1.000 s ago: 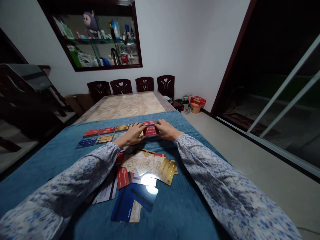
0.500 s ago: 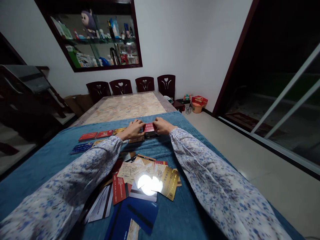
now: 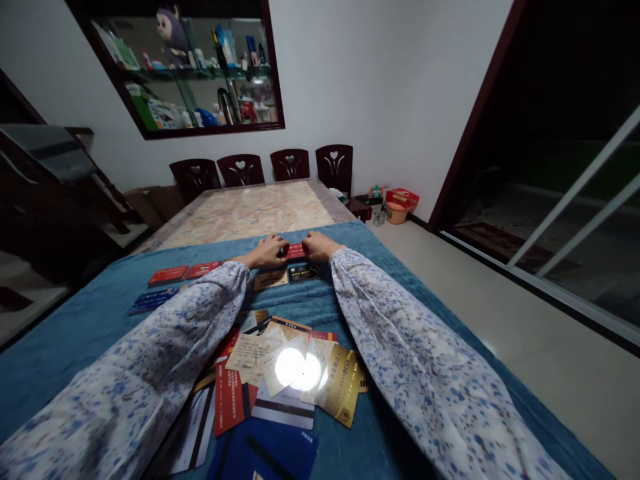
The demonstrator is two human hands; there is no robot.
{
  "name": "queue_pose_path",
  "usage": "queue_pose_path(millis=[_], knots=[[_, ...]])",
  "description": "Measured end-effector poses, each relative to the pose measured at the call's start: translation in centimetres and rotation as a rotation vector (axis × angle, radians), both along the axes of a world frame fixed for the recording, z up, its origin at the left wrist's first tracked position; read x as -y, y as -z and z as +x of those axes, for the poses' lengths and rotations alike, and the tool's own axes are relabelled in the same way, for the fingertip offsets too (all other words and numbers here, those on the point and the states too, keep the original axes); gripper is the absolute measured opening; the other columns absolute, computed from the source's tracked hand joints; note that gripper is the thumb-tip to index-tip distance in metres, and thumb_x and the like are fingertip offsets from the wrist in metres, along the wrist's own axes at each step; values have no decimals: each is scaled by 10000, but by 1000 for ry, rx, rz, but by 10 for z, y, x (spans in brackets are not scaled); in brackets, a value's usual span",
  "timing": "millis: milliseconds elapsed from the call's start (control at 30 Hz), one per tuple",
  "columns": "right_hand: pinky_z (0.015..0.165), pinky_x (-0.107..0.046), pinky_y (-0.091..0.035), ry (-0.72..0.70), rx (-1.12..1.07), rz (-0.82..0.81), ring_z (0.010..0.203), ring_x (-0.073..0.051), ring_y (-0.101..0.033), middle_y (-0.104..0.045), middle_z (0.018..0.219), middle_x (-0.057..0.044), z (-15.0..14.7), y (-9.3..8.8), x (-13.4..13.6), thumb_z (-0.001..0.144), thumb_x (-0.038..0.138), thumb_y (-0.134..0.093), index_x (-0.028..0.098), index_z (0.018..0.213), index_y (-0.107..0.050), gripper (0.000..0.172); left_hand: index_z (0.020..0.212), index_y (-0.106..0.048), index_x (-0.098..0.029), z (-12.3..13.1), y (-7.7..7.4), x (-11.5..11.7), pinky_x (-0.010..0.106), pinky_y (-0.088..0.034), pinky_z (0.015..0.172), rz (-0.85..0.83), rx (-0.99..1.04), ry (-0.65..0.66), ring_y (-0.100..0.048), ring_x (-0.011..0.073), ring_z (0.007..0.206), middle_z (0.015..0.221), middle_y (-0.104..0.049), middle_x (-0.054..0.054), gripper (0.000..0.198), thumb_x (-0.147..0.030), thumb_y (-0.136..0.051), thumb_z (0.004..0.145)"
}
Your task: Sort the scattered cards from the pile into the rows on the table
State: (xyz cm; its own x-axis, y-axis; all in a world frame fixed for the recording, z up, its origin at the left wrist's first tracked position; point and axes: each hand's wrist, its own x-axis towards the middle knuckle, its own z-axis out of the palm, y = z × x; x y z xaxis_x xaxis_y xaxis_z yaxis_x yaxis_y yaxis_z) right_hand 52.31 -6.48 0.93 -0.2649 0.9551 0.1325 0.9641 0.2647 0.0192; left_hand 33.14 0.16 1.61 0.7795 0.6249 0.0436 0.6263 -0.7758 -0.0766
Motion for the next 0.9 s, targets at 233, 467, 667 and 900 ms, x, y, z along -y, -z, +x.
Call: queue_pose_path(millis=[233, 467, 667, 900], knots=[[880, -241, -477, 45, -10, -80, 1036, -232, -653, -650, 1179, -148, 2, 5, -14, 857, 187, -657, 146, 1149, -721, 301, 1154, -638, -157, 7, -2, -3, 518, -422, 1036, -82, -70, -65, -478, 344, 1272, 1294, -628, 163, 346, -298, -548, 851], [900, -241, -468, 60, -24, -131, 1090, -250, -653, -651, 1248, -169, 3, 9, -24, 879, 196, -625, 148, 1254, -699, 385, 1100, -662, -170, 9, 4, -11, 496, -456, 992, -99, -86, -74, -556, 327, 1177, 1216, -676, 140, 304, -266, -549, 834], [877, -227, -466, 35, -3, -153, 1077, -239, -667, -708, 1214, -139, 2, 7, -26, 844, 136, -616, 155, 1259, -704, 424, 1130, -680, -188, 8, 6, -14, 503, -454, 997, -89, -78, -53, -532, 338, 1217, 1267, -638, 142, 344, -256, -579, 808], [872, -228, -476, 34, -19, -162, 1072, -233, -674, -739, 1180, -107, 1, 5, -29, 819, 150, -624, 174, 1279, -694, 466, 1081, -668, -180, 8, 6, -15, 504, -456, 990, -109, -82, -44, -522, 338, 1216, 1269, -620, 141, 294, -284, -590, 818]])
